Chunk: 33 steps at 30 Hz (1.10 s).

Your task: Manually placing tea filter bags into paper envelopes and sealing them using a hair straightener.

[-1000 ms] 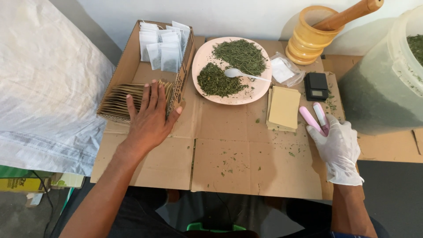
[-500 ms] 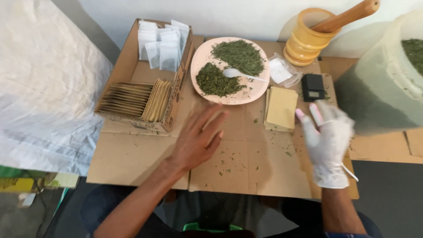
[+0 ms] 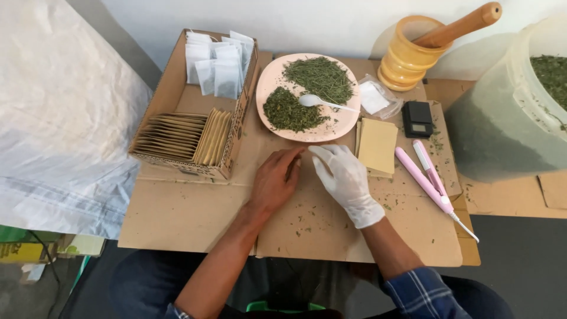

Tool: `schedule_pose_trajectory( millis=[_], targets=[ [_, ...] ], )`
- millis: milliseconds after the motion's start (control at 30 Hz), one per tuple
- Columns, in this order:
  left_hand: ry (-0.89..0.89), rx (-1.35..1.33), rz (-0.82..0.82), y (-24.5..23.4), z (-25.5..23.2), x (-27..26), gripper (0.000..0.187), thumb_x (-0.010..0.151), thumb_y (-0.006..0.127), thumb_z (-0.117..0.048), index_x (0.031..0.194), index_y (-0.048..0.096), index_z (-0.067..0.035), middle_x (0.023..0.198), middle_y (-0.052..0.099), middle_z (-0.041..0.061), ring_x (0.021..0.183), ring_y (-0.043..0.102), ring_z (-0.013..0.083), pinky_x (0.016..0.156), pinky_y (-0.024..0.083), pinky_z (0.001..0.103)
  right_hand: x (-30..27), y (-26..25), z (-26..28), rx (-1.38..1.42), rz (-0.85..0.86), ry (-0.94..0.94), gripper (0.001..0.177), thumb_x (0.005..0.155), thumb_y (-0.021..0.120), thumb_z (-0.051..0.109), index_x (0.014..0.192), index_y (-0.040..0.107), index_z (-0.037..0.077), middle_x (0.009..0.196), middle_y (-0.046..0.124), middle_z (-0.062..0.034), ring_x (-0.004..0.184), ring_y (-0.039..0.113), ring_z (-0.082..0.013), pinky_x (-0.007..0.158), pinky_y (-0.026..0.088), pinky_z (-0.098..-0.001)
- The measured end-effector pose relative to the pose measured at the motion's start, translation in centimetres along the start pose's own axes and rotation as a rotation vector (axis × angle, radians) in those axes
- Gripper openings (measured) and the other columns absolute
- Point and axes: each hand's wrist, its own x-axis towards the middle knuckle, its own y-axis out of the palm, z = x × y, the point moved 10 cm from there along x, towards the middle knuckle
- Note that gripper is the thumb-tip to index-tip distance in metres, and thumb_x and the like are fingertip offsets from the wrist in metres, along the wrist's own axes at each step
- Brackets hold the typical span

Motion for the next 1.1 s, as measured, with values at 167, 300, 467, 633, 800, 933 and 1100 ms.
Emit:
schedule_pose_trajectory(
  millis=[167, 300, 467, 633, 800, 933, 1100],
  targets=[
    [0.009, -0.105, -0.038, -0.9, -0.7, 0.0, 0.028, 0.111, 0.063, -0.007, 0.137, 0.076, -0.006, 0.122, 0.079, 0.018, 0.123, 0.075, 0.0385, 0.104, 0.064, 0.053, 0.6, -0.1, 1.1, 0.069, -0.14, -0.059, 0.016, 0.106, 0.075, 0.032, 0.119, 0.085, 0.027, 0.108, 0.079, 0.0043, 0.101, 0.076, -0.018, 0.083, 0.063, -0.0304],
    [-0.034, -0.196, -0.061, -1.3, -0.3, 0.2, 0.025, 0.113, 0.063, -0.009, 0.133, 0.079, -0.007, 0.124, 0.08, 0.018, 0.124, 0.075, 0.0396, 0.103, 0.064, 0.053, 0.1, -0.3, 0.0, 0.066, -0.169, -0.017, 0.012, 0.104, 0.077, 0.035, 0.114, 0.084, 0.032, 0.101, 0.078, 0.0085, 0.094, 0.075, -0.014, 0.078, 0.063, -0.029],
    [-0.044, -0.255, -0.082, -1.7, -0.6, 0.1, 0.026, 0.114, 0.061, -0.006, 0.133, 0.079, -0.005, 0.123, 0.079, 0.019, 0.122, 0.076, 0.0392, 0.105, 0.062, 0.055, 0.2, -0.3, 0.2, 0.061, -0.16, 0.002, 0.011, 0.104, 0.077, 0.034, 0.111, 0.085, 0.031, 0.096, 0.077, 0.0076, 0.09, 0.075, -0.0134, 0.076, 0.064, -0.0288],
    [-0.042, -0.289, -0.062, -2.0, -1.2, 0.1, 0.026, 0.114, 0.06, -0.005, 0.134, 0.077, -0.003, 0.124, 0.078, 0.021, 0.124, 0.075, 0.0413, 0.107, 0.062, 0.057, 0.3, -0.9, 0.7, 0.083, -0.158, -0.003, 0.01, 0.105, 0.076, 0.03, 0.109, 0.085, 0.026, 0.095, 0.076, 0.0029, 0.089, 0.076, -0.0178, 0.074, 0.064, -0.0314],
    [-0.087, -0.291, -0.062, -2.1, -1.1, 0.1, 0.025, 0.114, 0.062, -0.004, 0.133, 0.078, -0.001, 0.126, 0.079, 0.022, 0.126, 0.074, 0.0425, 0.108, 0.06, 0.058, 0.4, -1.1, 1.1, 0.059, -0.179, -0.037, 0.01, 0.104, 0.077, 0.031, 0.106, 0.084, 0.025, 0.094, 0.077, 0.0009, 0.091, 0.077, -0.0209, 0.074, 0.065, -0.033],
    [-0.109, -0.3, -0.034, -2.0, -1.3, -0.1, 0.025, 0.113, 0.062, -0.005, 0.131, 0.08, -0.002, 0.125, 0.08, 0.022, 0.124, 0.075, 0.0423, 0.106, 0.061, 0.058, 0.1, -0.8, 0.5, 0.057, -0.181, -0.001, 0.01, 0.105, 0.076, 0.033, 0.107, 0.084, 0.028, 0.095, 0.076, 0.0047, 0.092, 0.076, -0.0167, 0.075, 0.064, -0.0295],
    [-0.119, -0.307, -0.027, -2.6, -1.5, -0.4, 0.024, 0.113, 0.062, -0.003, 0.13, 0.079, 0.001, 0.127, 0.079, 0.025, 0.126, 0.075, 0.045, 0.107, 0.06, 0.06, 0.3, -0.6, 0.9, 0.023, -0.146, -0.019, 0.012, 0.105, 0.075, 0.032, 0.106, 0.084, 0.024, 0.095, 0.076, 0.0002, 0.092, 0.076, -0.0196, 0.074, 0.063, -0.0311]
  ],
)
